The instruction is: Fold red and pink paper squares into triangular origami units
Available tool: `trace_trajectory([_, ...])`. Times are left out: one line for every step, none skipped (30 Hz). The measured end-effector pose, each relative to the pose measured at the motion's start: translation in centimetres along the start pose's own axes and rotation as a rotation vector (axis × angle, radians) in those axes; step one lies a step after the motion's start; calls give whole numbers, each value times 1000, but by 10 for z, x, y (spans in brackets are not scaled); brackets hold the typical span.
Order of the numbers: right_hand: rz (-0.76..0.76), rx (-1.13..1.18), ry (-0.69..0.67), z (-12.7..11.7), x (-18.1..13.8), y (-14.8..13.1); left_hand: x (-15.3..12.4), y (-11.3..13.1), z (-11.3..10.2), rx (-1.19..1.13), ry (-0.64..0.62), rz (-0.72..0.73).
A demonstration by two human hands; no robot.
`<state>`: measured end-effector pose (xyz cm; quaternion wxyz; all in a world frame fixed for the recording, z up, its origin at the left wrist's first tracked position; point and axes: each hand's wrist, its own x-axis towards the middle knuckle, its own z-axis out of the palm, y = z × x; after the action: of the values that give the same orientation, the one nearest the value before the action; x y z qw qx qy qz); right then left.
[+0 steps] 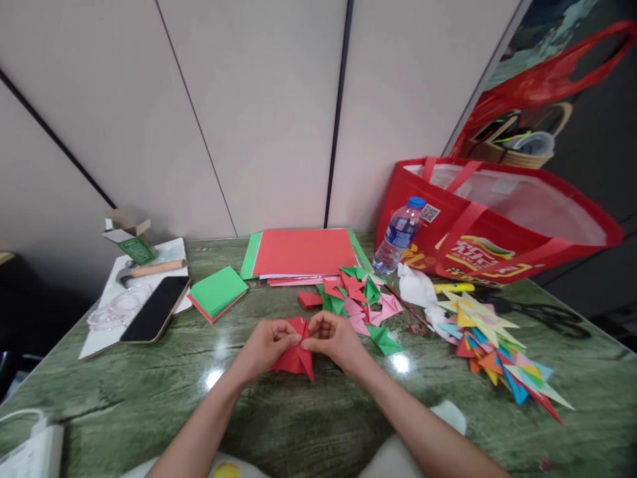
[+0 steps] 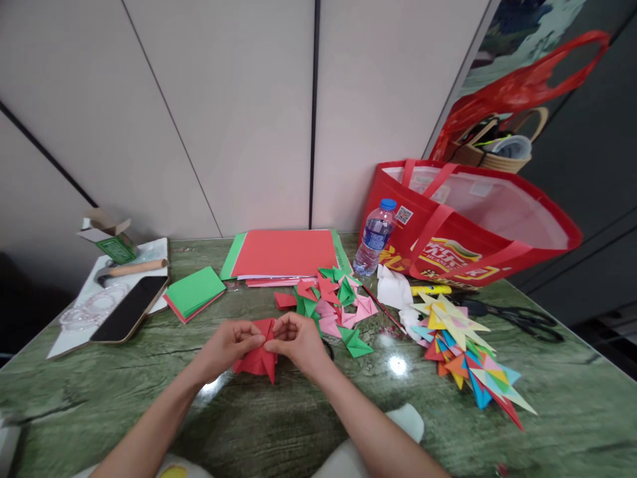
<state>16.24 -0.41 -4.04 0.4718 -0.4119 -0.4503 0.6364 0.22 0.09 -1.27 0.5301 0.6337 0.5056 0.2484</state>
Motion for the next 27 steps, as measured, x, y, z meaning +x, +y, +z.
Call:
trace_trajectory([12, 8, 4, 0, 0, -1, 0, 1, 0, 4, 4, 4])
trace_trajectory([23, 14, 7, 0, 0, -2, -1, 2, 1, 10, 10, 9])
trace_trajectory([32, 17, 8, 0, -1, -3, -1, 4, 2, 18, 17, 13])
trace_trajectory([37, 15, 7, 0, -1, -3, -1, 5, 2, 25, 26, 16])
trace_trajectory([39, 11, 4, 0, -1, -3, -2, 6, 3, 29, 32, 20])
trace_trajectory([39, 4, 0, -1, -1, -4, -2, 7, 3, 32, 37, 24])
trace_trajectory([37, -4, -5, -1, -1, -4, -2, 8, 4, 30, 39, 26])
trace_trajectory([34, -13, -10, -1, -1, -4, -2, 9, 4, 24, 39, 26])
trace_trajectory([30, -23, -15, -2, -1, -4, -3, 9, 5, 18, 37, 23])
trace_trajectory([26, -37, -19, -2, 0, -4, -3, 9, 5, 13, 36, 18])
trace_trajectory([22, -52, -24, -2, 0, -4, -3, 9, 5, 12, 35, 12])
trace_trajectory([18, -70, -29, -2, 0, -5, -3, 9, 5, 14, 35, 7])
trace_trajectory([15, -88, -35, -2, 0, -5, -3, 9, 5, 18, 34, 4])
trace_trajectory([11, -104, -42, -3, 0, -5, -3, 9, 5, 22, 32, 0])
trace_trajectory([9, -117, -53, -3, 0, -6, -3, 8, 5, 25, 29, -3])
trace_trajectory([8, -127, -65, -3, 0, -6, -3, 8, 5, 25, 25, -5])
trace_trajectory([9, -133, -76, -3, 0, -6, -3, 7, 5, 24, 23, -8])
trace_trajectory([11, -138, -83, -3, 0, -6, -2, 6, 5, 21, 22, -10])
trace_trajectory([13, -142, -85, -3, 0, -5, -2, 5, 5, 17, 23, -10])
trace_trajectory([14, -145, -84, -3, 0, -4, -2, 4, 4, 10, 23, -8])
trace_trajectory([12, -148, -79, -3, 0, -4, -1, 3, 4, -3, 19, -10])
trace_trajectory([9, -151, -72, -3, 0, -3, -1, 3, 4, -21, 8, -17])
trace_trajectory([4, -156, -66, -3, 0, -3, -1, 3, 4, -41, -8, -29])
trace_trajectory([0, -159, -63, -3, 0, -2, -1, 3, 5, -59, -25, -46])
trace_trajectory([-3, -162, -63, -3, 0, -3, -1, 3, 6, -72, -32, -66])
trace_trajectory([-5, -164, -65, -3, 0, -3, -1, 4, 7, -79, -25, -84])
trace_trajectory([-4, -164, -70, -4, 0, -4, -1, 5, 8, -81, -6, -97])
